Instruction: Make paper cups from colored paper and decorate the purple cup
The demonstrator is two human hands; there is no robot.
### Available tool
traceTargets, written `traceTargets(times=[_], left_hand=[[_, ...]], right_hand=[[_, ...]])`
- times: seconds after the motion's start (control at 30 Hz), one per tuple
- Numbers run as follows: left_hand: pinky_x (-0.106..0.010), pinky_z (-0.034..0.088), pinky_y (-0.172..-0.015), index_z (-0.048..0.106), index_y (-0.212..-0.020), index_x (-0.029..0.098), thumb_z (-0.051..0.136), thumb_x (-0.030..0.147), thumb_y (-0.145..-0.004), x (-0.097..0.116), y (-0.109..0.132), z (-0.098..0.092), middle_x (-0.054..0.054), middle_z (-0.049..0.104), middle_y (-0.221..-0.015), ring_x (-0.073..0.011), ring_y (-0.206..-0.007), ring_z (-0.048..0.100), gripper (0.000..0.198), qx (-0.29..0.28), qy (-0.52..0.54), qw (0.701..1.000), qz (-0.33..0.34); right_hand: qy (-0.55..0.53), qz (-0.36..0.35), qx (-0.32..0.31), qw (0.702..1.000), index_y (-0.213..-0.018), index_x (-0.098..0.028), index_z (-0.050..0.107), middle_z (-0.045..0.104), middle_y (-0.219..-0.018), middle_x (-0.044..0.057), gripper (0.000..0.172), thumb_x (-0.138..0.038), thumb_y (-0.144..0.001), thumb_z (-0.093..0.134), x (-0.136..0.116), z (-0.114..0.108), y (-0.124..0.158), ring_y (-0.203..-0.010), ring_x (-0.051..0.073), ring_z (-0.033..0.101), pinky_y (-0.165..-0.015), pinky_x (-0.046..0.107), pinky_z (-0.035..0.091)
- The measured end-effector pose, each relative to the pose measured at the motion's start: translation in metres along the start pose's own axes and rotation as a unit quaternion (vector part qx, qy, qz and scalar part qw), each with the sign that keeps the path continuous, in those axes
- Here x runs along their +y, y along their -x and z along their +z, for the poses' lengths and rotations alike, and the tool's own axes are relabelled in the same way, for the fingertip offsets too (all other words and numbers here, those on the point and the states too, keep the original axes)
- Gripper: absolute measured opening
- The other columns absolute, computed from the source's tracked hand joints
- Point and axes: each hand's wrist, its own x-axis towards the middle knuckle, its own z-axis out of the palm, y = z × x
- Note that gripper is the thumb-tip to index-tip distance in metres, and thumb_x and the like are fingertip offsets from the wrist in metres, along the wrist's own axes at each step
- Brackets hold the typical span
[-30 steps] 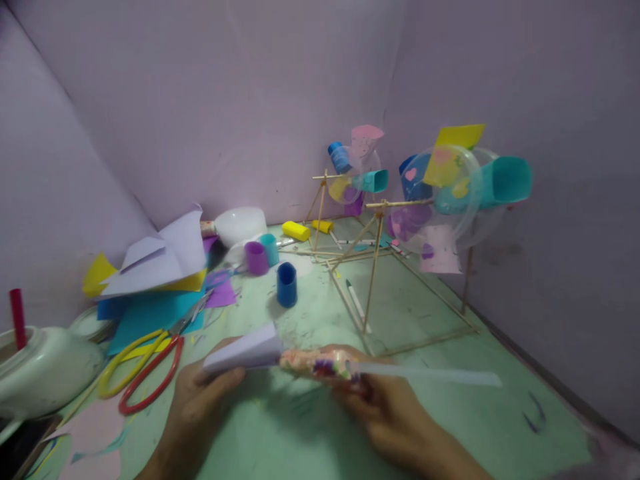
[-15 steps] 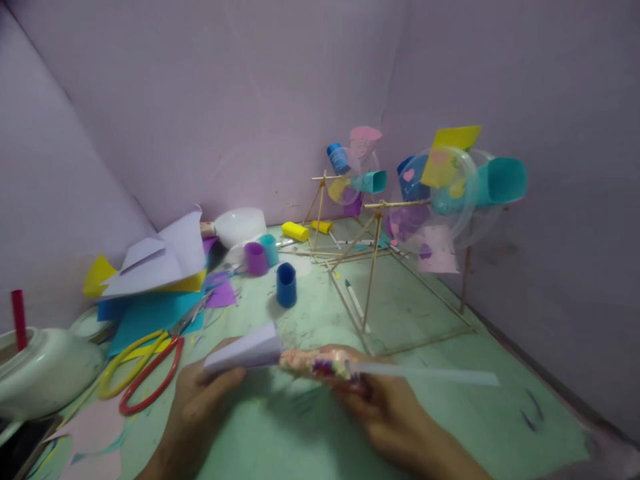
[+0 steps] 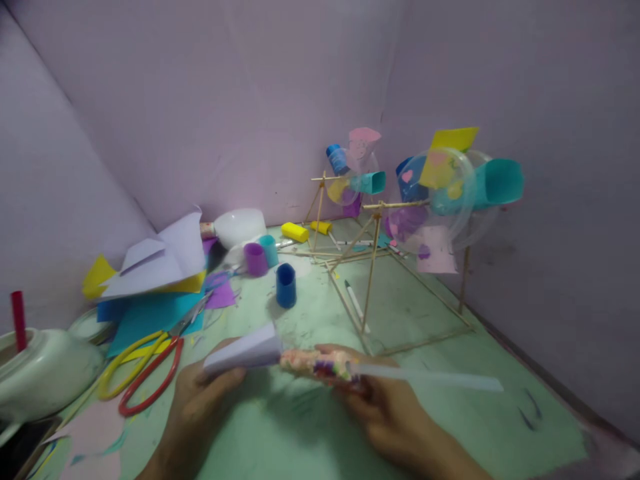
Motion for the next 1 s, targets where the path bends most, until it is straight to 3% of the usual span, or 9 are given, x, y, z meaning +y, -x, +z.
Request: traceTargets(times=[0.13, 0.3, 0.4, 0.6, 0.87, 1.0], left_hand=[[-0.029, 0.043, -0.064, 0.07, -0.085, 0.014, 0.07, 0.033, -0.062, 0.0017, 0.0004, 0.0009, -0.003, 0.063, -0.074, -0.0193, -0.068, 0.052, 0.03, 0.003, -0.008, 1.0, 0.01], [-0.028, 0.042, -0.063, 0.07, -0.086, 0.014, 0.071, 0.033, -0.062, 0.0043, 0.0012, 0.0017, -0.002, 0.062, -0.071, -0.0182, -0.066, 0.051, 0.03, 0.0, -0.004, 1.0, -0.003], [-0.028, 0.042, -0.062, 0.071, -0.084, 0.014, 0.071, 0.033, -0.062, 0.0046, 0.0013, 0.0019, -0.003, 0.063, -0.073, -0.0184, -0.066, 0.051, 0.029, 0.002, -0.002, 1.0, 0.002], [-0.026, 0.041, -0.063, 0.071, -0.083, 0.015, 0.072, 0.032, -0.062, 0.0037, 0.001, 0.0015, -0.001, 0.062, -0.07, -0.0171, -0.066, 0.05, 0.027, 0.001, 0.004, 1.0, 0.004], [-0.026, 0.041, -0.063, 0.071, -0.084, 0.015, 0.071, 0.033, -0.062, 0.0024, 0.0006, 0.0007, -0.001, 0.062, -0.071, -0.0176, -0.066, 0.051, 0.029, 0.003, -0.005, 1.0, 0.008], [-0.027, 0.042, -0.062, 0.071, -0.084, 0.014, 0.071, 0.033, -0.062, 0.002, 0.0005, 0.0005, -0.002, 0.063, -0.072, -0.0183, -0.067, 0.052, 0.029, 0.003, -0.001, 1.0, 0.005]], right_hand=[[0.023, -0.018, 0.01, 1.0, -0.109, -0.015, 0.071, 0.072, -0.085, 0.011, 0.038, -0.037, -0.081, 0.055, -0.0003, 0.0002, -0.0006, -0.072, 0.025, 0.065, -0.075, 0.038, 0.056], [0.019, -0.036, -0.005, 0.999, -0.116, -0.018, 0.067, 0.072, -0.098, 0.012, 0.039, -0.036, -0.086, 0.052, 0.002, -0.0003, -0.0003, -0.087, 0.027, 0.066, -0.084, 0.039, 0.053], [0.025, -0.049, -0.01, 0.998, -0.116, -0.019, 0.066, 0.071, -0.103, 0.011, 0.037, -0.034, -0.086, 0.051, 0.0013, -0.0009, 0.0002, -0.084, 0.025, 0.067, -0.082, 0.036, 0.055], [0.065, -0.068, 0.01, 0.996, -0.108, -0.018, 0.07, 0.072, -0.082, 0.009, 0.033, -0.033, -0.085, 0.051, -0.0027, -0.0019, 0.0001, -0.071, 0.023, 0.065, -0.07, 0.032, 0.057], [0.023, -0.043, -0.007, 0.999, -0.112, -0.017, 0.068, 0.073, -0.091, 0.01, 0.034, -0.031, -0.086, 0.051, 0.0058, -0.0019, 0.0011, -0.085, 0.025, 0.066, -0.079, 0.034, 0.055], [0.042, -0.051, 0.006, 0.998, -0.11, -0.018, 0.069, 0.073, -0.093, 0.01, 0.033, -0.03, -0.085, 0.052, 0.0052, -0.0027, 0.0013, -0.079, 0.024, 0.066, -0.077, 0.033, 0.056]])
